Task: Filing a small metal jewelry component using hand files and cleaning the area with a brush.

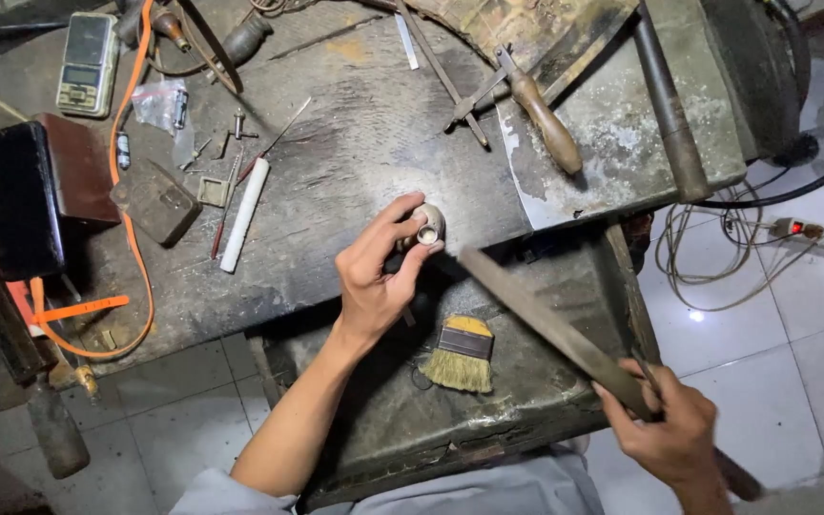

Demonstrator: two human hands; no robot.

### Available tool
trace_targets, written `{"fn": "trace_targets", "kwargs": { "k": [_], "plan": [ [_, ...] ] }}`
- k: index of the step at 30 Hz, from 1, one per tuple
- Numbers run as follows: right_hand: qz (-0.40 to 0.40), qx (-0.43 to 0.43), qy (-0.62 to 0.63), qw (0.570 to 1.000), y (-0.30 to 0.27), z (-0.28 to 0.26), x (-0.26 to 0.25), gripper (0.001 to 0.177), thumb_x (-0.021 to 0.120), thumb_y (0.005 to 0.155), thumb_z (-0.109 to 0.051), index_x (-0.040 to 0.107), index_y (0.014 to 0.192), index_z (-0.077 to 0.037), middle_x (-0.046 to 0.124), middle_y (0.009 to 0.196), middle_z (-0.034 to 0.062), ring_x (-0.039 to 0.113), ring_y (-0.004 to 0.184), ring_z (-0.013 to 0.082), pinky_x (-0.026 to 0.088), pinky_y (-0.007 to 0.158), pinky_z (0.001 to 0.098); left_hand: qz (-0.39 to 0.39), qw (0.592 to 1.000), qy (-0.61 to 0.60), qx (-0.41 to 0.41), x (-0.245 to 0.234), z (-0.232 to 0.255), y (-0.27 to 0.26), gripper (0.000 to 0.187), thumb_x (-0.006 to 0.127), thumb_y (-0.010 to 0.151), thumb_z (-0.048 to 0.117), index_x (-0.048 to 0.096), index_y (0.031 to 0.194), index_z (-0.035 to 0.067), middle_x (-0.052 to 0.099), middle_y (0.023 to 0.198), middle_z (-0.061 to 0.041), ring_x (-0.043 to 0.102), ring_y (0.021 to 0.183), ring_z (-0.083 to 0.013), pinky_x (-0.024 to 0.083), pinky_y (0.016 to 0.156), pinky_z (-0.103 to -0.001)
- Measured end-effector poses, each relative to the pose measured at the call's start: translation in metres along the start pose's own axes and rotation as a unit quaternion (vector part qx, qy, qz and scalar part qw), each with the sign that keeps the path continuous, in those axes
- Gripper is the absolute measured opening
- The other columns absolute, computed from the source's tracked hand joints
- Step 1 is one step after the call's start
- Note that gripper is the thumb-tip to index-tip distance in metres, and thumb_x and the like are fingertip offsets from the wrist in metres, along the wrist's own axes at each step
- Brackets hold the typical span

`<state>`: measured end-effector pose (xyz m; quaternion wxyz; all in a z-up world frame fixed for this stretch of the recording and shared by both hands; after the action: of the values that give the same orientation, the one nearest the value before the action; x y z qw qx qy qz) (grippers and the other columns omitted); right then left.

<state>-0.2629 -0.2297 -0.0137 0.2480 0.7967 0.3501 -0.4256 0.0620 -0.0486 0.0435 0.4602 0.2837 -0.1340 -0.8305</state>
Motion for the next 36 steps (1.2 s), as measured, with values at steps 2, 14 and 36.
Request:
{"fn": "trace_targets", "kwargs": {
  "k": [2,14,36],
  "plan": [
    [-0.028,-0.018,0.005,0.999,0.001,0.009,-0.001,0.034,0.086,0.074,-0.023,0.073,0.102,-0.008,0.040,0.055,-0.0046,0.041,0.049,0.0071,0.045,0.057,0.0252,0.005,1.000,0.001,-0.002,-0.001,0.002,0.003,0.015,0.074,0.090,0.001,0.067,0.100,-0.008,0.068,0.122,-0.029,0.074,0.108,-0.0362,0.064,0.086,-0.034],
    [0.059,-0.098,-0.033,0.993,0.030,-0.013,0.043,0.034,0.088,0.086,-0.010,0.067,0.104,0.010,0.050,0.058,0.0019,0.047,0.048,0.0149,0.046,0.046,0.0323,0.012,1.000,-0.007,-0.023,-0.001,0.002,0.001,0.021,0.075,0.090,0.000,0.068,0.110,-0.003,0.070,0.122,-0.024,0.072,0.115,-0.0345,0.061,0.102,-0.038],
    [-0.066,-0.136,0.028,0.988,0.062,-0.112,0.052,0.031,0.074,0.090,-0.016,0.065,0.109,0.006,0.059,0.121,0.0224,0.066,0.096,0.0276,0.063,0.082,0.0240,0.004,1.000,-0.015,-0.019,-0.002,0.000,0.002,0.021,0.076,0.090,0.000,0.067,0.108,-0.004,0.070,0.121,-0.024,0.071,0.115,-0.0348,0.059,0.103,-0.038]
  ]
}}
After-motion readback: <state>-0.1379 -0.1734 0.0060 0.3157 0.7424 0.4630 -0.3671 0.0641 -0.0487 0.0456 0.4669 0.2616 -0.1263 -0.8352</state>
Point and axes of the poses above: each hand's wrist, its own y-axis towards the middle knuckle, its own x-axis out of the palm, z = x × y, the point moved 9 cm from there along y, towards the middle knuckle
